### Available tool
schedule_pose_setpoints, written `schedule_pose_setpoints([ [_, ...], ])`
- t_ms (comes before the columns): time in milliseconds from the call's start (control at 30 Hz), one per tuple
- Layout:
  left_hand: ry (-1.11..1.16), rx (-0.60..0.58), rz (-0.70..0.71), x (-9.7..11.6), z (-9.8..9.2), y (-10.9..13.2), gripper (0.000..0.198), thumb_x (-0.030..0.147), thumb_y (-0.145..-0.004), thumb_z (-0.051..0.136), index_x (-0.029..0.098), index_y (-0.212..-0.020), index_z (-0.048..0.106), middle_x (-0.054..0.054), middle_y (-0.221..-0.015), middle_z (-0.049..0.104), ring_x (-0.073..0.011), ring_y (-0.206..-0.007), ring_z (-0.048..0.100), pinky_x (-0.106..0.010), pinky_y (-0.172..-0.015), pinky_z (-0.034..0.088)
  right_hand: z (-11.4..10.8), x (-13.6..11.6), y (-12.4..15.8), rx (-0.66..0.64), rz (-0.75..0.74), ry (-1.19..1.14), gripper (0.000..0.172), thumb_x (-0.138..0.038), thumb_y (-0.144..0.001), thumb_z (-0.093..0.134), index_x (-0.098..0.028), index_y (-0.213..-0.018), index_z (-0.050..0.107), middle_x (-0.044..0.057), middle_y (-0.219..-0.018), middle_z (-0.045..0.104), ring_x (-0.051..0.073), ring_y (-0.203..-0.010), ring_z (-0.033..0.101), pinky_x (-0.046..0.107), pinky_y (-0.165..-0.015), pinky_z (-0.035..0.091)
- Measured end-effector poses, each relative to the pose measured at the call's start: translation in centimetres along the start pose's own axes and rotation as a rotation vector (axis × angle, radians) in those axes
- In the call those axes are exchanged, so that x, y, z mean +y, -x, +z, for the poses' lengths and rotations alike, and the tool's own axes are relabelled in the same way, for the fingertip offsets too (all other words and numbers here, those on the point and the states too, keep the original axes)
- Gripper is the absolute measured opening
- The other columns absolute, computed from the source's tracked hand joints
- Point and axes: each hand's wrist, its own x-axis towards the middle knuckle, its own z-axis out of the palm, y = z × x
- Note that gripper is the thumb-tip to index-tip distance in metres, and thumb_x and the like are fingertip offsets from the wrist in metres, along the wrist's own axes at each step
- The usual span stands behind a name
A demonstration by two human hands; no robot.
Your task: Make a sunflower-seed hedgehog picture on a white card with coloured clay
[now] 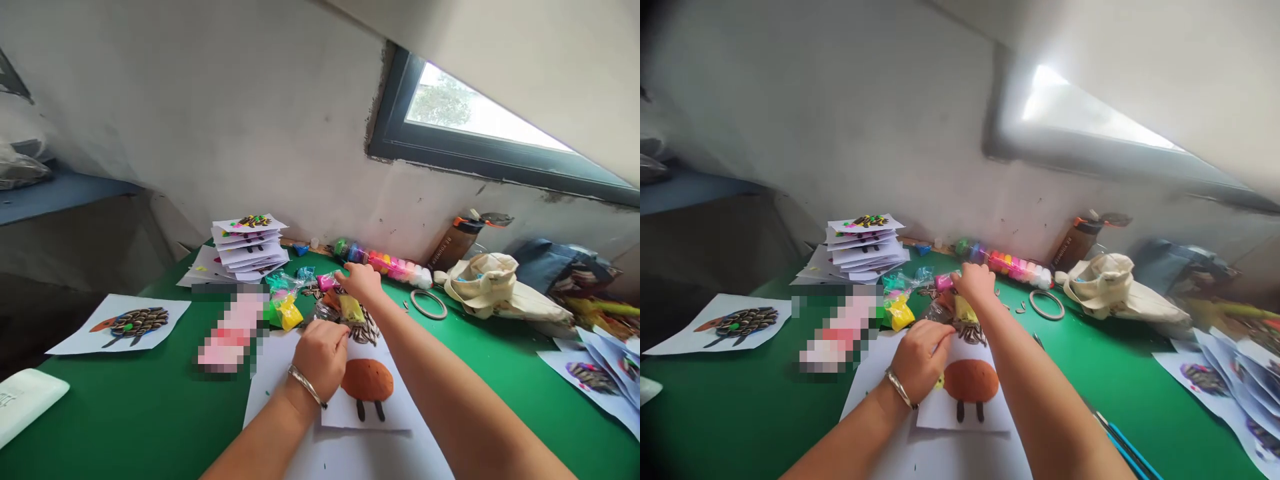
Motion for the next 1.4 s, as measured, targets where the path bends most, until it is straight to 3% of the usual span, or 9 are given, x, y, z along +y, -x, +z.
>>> schedule_pose_setpoints([
  [167, 0.038, 0.017, 0.009, 0.1, 0.4, 0.3, 0.023, 0.012, -0.084, 0.045, 0.017, -0.086, 0.068, -0.008, -0.078, 0.069, -0.0214, -0.076, 0.06, -0.038, -0.072, 0.05, 2.8, -1.1, -1.3, -0.005, -0.003, 0.049, 0.054, -0.051, -0.078, 0.049, -0.019, -0.119, 0.058, 0.016, -0.103, 0.067, 0.035, -0.106, 0.052, 0.05, -0.083, 0.036],
  [300, 0.062, 0.016, -0.007, 0.2, 0.7, 0.5, 0.022, 0.012, -0.082, 0.047, 0.017, -0.084, 0.068, -0.008, -0.075, 0.069, -0.0211, -0.074, 0.059, -0.037, -0.071, 0.05, 4.0, -1.2, -2.2, 0.006, -0.07, -0.02, 0.046, -0.032, -0.078, 0.049, -0.018, -0.121, 0.058, 0.016, -0.107, 0.067, 0.033, -0.102, 0.055, 0.047, -0.082, 0.039],
  [500, 0.151, 0.078, -0.095, 0.3, 0.2, 0.1, 0.024, 0.014, -0.084, 0.046, 0.019, -0.084, 0.069, -0.008, -0.076, 0.07, -0.0204, -0.075, 0.061, -0.038, -0.073, 0.05, 1.7, -0.5, -2.0, 0.124, -0.116, -0.262, 0.048, -0.023, -0.083, 0.037, -0.014, -0.127, 0.051, 0.008, -0.093, 0.068, 0.019, -0.081, 0.06, 0.031, -0.072, 0.045],
  [700, 0.465, 0.218, -0.473, -0.1, -0.7, -0.6, 0.038, 0.039, -0.085, 0.053, 0.02, -0.117, 0.057, -0.011, -0.109, 0.064, -0.0189, -0.084, 0.063, -0.031, -0.07, 0.053, -1.8, 2.1, 4.9, 0.379, -0.095, -0.825, 0.039, -0.035, -0.08, 0.055, -0.019, -0.115, 0.06, -0.001, -0.07, 0.055, 0.013, -0.063, 0.05, 0.028, -0.06, 0.043],
  [800, 0.688, 0.124, -0.622, 0.0, -0.4, -0.6, 0.055, 0.051, -0.077, 0.06, 0.018, -0.121, 0.054, -0.009, -0.099, 0.066, -0.0178, -0.077, 0.064, -0.028, -0.065, 0.054, -1.7, 2.4, 9.3, 0.247, -0.024, -1.07, 0.042, -0.037, -0.078, 0.061, -0.02, -0.117, 0.059, 0.0, -0.073, 0.055, 0.013, -0.063, 0.05, 0.027, -0.057, 0.043],
  [867, 0.865, -0.021, -0.693, 0.4, 0.0, -0.5, 0.053, 0.056, -0.073, 0.061, 0.014, -0.106, 0.062, -0.008, -0.086, 0.068, -0.0168, -0.069, 0.065, -0.027, -0.059, 0.053, -1.2, 2.3, 11.7, 0.122, 0.004, -1.157, 0.041, -0.038, -0.079, 0.061, -0.02, -0.116, 0.058, 0.0, -0.073, 0.054, 0.013, -0.063, 0.051, 0.027, -0.057, 0.044],
  [1000, 1.026, -0.159, -0.783, 1.2, 0.5, -0.4, 0.046, 0.056, -0.069, 0.066, 0.012, -0.08, 0.064, -0.005, -0.071, 0.066, -0.0122, -0.054, 0.062, -0.022, -0.048, 0.049, -0.8, 2.7, 14.4, 0.076, 0.037, -1.172, 0.044, -0.039, -0.08, 0.061, -0.022, -0.12, 0.053, 0.001, -0.08, 0.056, 0.014, -0.07, 0.053, 0.03, -0.066, 0.048],
  [1133, 1.061, -0.133, -0.795, 1.5, 0.0, -0.6, 0.044, 0.053, -0.066, 0.07, 0.011, -0.079, 0.065, -0.004, -0.069, 0.066, -0.0105, -0.054, 0.061, -0.019, -0.049, 0.048, -1.0, 4.3, 16.5, 0.133, 0.118, -1.112, 0.043, -0.042, -0.079, 0.062, -0.024, -0.118, 0.053, 0.005, -0.094, 0.059, 0.017, -0.081, 0.057, 0.033, -0.073, 0.049],
  [1400, 1.06, -0.146, -0.806, 1.6, -0.1, -0.7, 0.043, 0.048, -0.063, 0.074, 0.011, -0.082, 0.066, -0.004, -0.071, 0.067, -0.0113, -0.057, 0.062, -0.021, -0.053, 0.051, -0.3, 4.8, 18.2, 0.029, 0.187, -1.133, 0.036, -0.045, -0.079, 0.061, -0.02, -0.104, 0.057, 0.007, -0.094, 0.063, 0.021, -0.085, 0.059, 0.035, -0.077, 0.047],
])
